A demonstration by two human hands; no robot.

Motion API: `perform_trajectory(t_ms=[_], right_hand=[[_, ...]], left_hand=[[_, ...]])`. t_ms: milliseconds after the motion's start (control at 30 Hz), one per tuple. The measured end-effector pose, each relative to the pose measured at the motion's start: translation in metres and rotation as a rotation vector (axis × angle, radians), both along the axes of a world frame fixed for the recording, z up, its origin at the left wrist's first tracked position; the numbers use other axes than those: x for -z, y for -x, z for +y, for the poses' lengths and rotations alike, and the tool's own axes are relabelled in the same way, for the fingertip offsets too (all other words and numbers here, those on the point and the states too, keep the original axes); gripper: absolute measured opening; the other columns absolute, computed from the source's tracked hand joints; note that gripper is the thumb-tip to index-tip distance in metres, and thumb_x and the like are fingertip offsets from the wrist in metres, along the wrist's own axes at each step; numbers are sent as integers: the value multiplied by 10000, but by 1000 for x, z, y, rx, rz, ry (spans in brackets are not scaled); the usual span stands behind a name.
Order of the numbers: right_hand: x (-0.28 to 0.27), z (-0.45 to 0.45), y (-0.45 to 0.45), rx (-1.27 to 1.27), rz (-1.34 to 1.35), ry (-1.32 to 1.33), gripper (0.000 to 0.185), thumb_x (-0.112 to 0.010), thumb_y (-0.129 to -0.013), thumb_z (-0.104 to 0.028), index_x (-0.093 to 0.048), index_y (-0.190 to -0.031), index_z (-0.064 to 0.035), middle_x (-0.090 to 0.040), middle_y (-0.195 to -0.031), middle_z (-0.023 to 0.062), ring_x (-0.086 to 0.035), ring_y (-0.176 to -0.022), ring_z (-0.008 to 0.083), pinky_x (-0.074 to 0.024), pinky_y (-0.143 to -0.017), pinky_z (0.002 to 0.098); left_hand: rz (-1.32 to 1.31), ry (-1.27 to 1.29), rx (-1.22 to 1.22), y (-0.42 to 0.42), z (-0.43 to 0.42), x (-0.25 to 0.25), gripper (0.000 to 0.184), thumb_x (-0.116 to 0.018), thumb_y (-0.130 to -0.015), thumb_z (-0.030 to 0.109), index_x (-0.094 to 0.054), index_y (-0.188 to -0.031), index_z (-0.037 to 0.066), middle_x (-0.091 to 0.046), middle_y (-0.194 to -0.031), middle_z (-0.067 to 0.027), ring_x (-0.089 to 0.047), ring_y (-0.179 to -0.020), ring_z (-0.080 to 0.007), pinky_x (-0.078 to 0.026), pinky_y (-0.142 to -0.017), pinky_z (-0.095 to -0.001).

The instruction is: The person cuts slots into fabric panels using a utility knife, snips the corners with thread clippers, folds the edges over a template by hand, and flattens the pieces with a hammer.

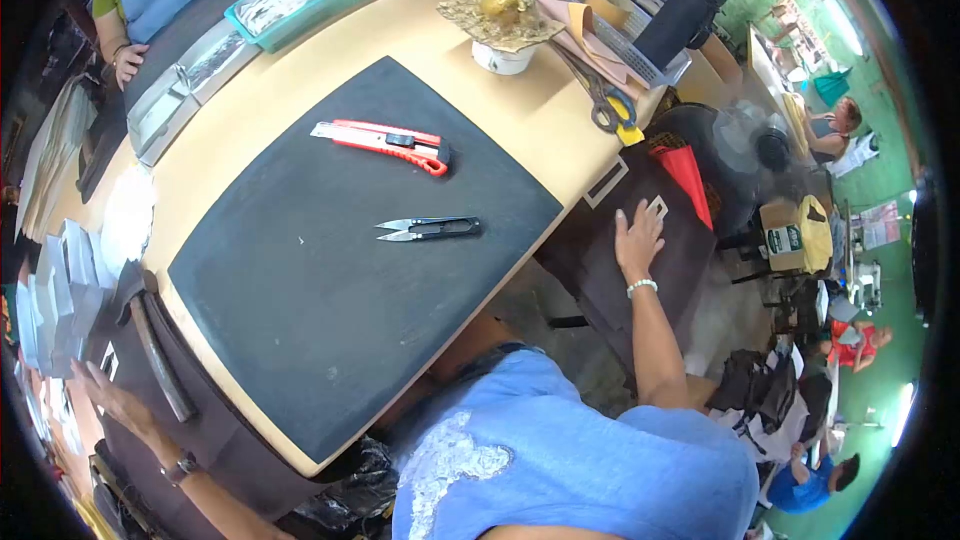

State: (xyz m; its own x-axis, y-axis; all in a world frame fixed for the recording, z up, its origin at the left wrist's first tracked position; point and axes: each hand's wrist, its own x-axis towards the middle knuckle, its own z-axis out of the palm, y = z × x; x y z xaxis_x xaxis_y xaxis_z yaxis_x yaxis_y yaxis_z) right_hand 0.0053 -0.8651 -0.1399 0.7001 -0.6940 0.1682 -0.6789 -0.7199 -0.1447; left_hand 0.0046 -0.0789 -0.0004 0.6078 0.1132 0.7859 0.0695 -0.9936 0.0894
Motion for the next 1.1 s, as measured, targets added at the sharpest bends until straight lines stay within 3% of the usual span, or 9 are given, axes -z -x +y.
perform_trajectory(t_ms=[233, 300, 367, 600, 733, 867, 900, 1033, 1100], right_hand=[[35, -9, -1, -40, 39, -61, 442, -363, -972, -334, -430, -1369, -153, -335, -1442, 176, -271, -1345, 348, -234, -1055, 553], [28, -22, 2, 2, -558, -447, 420, -354, -987, -273, -455, -1332, -56, -419, -1386, 185, -355, -1308, 305, -261, -1078, 439], [3, -30, 4, -123, -875, -106, 428, -309, -1002, -208, -420, -1317, 61, -440, -1369, 179, -398, -1282, 257, -265, -1088, 350], [-195, 186, -5, -250, -1416, -1177, 668, -346, -970, -451, -241, -1423, 27, -276, -1478, 157, -307, -1341, 286, -222, -1113, 393], [-184, 284, 28, -835, -781, -1822, 844, -213, -911, -647, -138, -1462, -13, -145, -1528, 131, -220, -1356, 267, -165, -1110, 396], [-212, 312, 16, -1471, -276, -1896, 911, -91, -862, -720, -53, -1476, -48, 66, -1543, 144, -167, -1394, 286, -152, -1115, 402], [-213, 312, 13, -1444, -162, -1964, 862, -273, -895, -656, -89, -1478, -48, 19, -1542, 169, -115, -1413, 304, -146, -1111, 419], [-226, 320, -5, -1807, -389, -941, 829, -614, -810, -435, -259, -1449, -46, -139, -1515, 218, -95, -1412, 373, -44, -1107, 505], [-250, 327, -12, -2009, -346, -638, 845, -618, -764, -555, -364, -1408, -71, -247, -1483, 200, -161, -1390, 389, -19, -1090, 562]], left_hand=[[149, 503, 208, 13, -153, -17, 534, -342, -980, 318, -312, -1406, -3, -305, -1466, -161, -255, -1372, -280, -177, -1125, -416], [206, 527, 185, 19, -186, -25, 519, -365, -964, 269, -310, -1411, 11, -308, -1465, -167, -246, -1377, -288, -167, -1129, -416], [316, 577, 214, 30, -209, -32, 593, -468, -917, 298, -306, -1411, 11, -303, -1464, -181, -243, -1376, -310, -183, -1124, -426], [592, 860, 993, 34, -342, -47, 1156, -848, -548, 487, -255, -1436, 44, -251, -1467, -232, -191, -1381, -381, -170, -1116, -474], [339, 1212, 1353, 35, -393, -47, 1151, -866, -571, 419, -218, -1445, 43, -214, -1470, -258, -167, -1386, -395, -179, -1109, -483], [280, 1351, 946, 54, -362, -38, 671, -645, -762, -4, -362, -1370, -7, -399, -1390, -213, -392, -1298, -307, -306, -1068, -396], [214, 1373, 758, 55, -354, -46, 497, -516, -785, -96, -489, -1276, -26, -529, -1274, -194, -504, -1200, -266, -385, -1007, -350], [252, 1315, 766, 76, -311, -64, 315, -451, -821, -89, -623, -1083, -51, -661, -1047, -177, -639, -982, -242, -482, -872, -316], [457, 1309, 947, 101, -289, -76, 270, -487, -822, 58, -657, -990, -68, -671, -986, -210, -667, -913, -280, -495, -856, -336]])
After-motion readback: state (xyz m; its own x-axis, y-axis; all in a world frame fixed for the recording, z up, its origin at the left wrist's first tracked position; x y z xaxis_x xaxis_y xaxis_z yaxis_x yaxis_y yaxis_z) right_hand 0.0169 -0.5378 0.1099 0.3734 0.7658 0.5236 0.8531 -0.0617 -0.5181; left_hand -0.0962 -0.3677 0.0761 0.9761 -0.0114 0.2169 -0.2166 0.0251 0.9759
